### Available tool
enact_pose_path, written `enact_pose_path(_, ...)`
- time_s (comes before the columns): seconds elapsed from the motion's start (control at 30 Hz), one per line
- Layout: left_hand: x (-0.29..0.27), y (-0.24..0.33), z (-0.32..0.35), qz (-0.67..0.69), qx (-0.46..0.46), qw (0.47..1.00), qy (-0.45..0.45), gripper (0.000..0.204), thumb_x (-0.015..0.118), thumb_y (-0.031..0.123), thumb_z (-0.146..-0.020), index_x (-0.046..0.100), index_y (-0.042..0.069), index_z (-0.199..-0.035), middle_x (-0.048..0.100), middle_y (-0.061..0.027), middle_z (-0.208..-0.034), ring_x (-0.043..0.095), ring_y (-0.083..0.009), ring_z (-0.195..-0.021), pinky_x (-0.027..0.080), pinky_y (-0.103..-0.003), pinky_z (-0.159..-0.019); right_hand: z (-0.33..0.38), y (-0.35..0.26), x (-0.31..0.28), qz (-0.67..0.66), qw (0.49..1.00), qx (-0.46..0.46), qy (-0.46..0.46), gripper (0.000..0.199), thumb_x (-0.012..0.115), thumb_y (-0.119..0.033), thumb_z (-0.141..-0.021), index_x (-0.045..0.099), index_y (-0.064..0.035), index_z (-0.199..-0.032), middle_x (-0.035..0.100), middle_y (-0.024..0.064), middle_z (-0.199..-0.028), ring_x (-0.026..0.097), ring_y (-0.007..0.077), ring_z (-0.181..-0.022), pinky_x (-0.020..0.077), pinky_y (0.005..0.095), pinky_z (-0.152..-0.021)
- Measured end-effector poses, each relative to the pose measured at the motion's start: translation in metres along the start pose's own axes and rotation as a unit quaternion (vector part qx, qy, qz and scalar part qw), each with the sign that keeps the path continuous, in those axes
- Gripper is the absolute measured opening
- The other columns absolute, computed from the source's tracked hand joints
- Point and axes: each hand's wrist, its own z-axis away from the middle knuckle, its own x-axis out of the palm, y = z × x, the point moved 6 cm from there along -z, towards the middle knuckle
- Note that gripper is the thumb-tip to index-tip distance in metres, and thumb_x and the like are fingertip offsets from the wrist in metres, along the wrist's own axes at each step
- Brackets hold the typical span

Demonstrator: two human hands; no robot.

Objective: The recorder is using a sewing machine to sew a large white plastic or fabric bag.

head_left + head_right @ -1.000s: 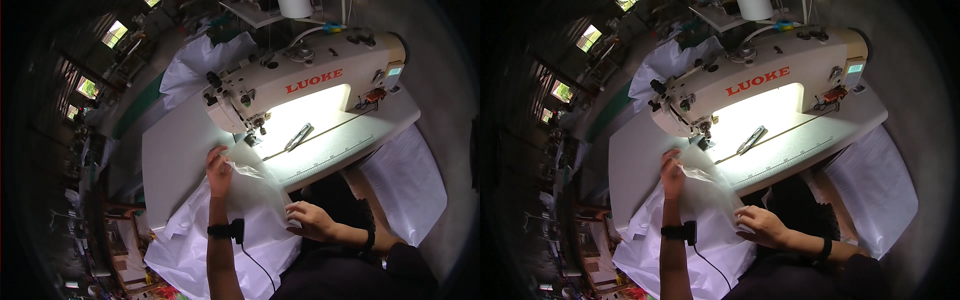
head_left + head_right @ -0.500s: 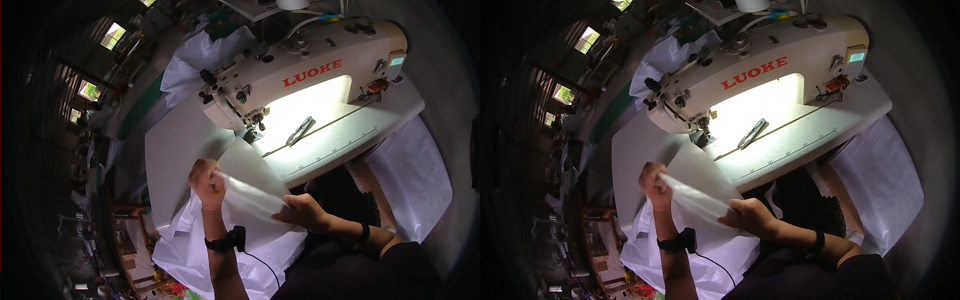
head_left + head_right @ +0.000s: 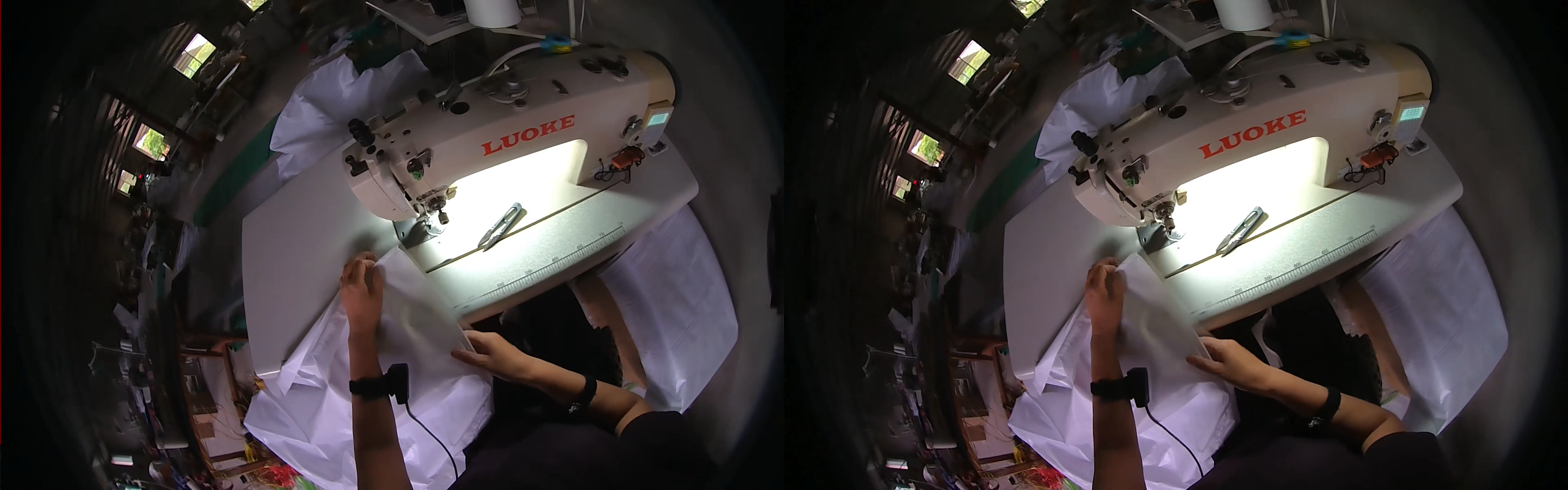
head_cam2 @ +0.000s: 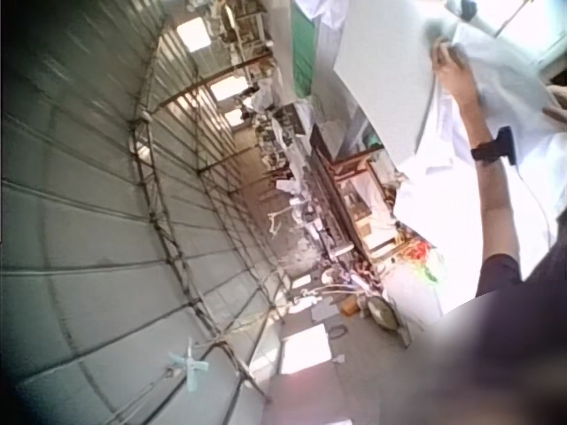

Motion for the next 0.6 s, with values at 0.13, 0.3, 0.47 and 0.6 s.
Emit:
enact_pose_path(0.13, -0.016, -0.001, 0.004, 0.218, -0.012, 0.973, 0.072, 0.003, 0.054, 0.004, -0.089, 0.054, 0.004, -0.091, 0.062, -0.01, -0.102, 0.058, -0.0218, -0.094, 0.046, -0.032, -0.085, 0.002, -0.01, 0.01, -0.132, 0.991, 0.02, -0.026, 0.029, 0.068, -0.026, -0.089, 0.052, -0.0048, -0.077, 0.057, 0.0084, -0.07, 0.058, 0.0289, -0.059, 0.0495, 0.0336, -0.058)
enact_pose_path(0.3, -0.051, 0.012, 0.018, 0.402, -0.019, 0.896, 0.19, 0.009, 0.054, 0.002, -0.087, 0.046, 0.005, -0.083, 0.054, -0.0078, -0.08, 0.05, -0.0149, -0.074, 0.042, -0.028, -0.069, 0.031, -0.065, 0.006, 0.358, 0.899, -0.249, 0.051, 0.02, 0.066, -0.023, -0.088, 0.053, -0.011, -0.079, 0.059, 0.0001, -0.071, 0.064, 0.0196, -0.062, 0.0493, 0.0325, -0.055)
enact_pose_path(0.47, -0.106, 0.039, 0.011, 0.417, 0.148, 0.854, 0.275, 0.031, 0.06, 0.03, -0.089, 0.042, 0.007, -0.081, 0.046, -0.0071, -0.07, 0.04, -0.015, -0.061, 0.034, -0.028, -0.06, 0.068, -0.086, 0.041, 0.379, 0.836, -0.396, -0.024, 0.015, 0.065, -0.026, -0.088, 0.058, -0.0135, -0.091, 0.055, -0.0007, -0.076, 0.061, 0.0129, -0.063, 0.0467, 0.026, -0.051)
enact_pose_path(0.6, -0.153, 0.043, 0.014, 0.4, 0.217, 0.829, 0.327, 0.034, 0.06, 0.034, -0.09, 0.042, 0.006, -0.081, 0.047, -0.0072, -0.07, 0.04, -0.0152, -0.061, 0.035, -0.028, -0.06, 0.088, -0.092, 0.056, 0.252, 0.848, -0.436, -0.164, 0.017, 0.065, -0.027, -0.09, 0.061, -0.0128, -0.098, 0.056, 0.0021, -0.079, 0.061, 0.0156, -0.06, 0.0485, 0.0284, -0.05)
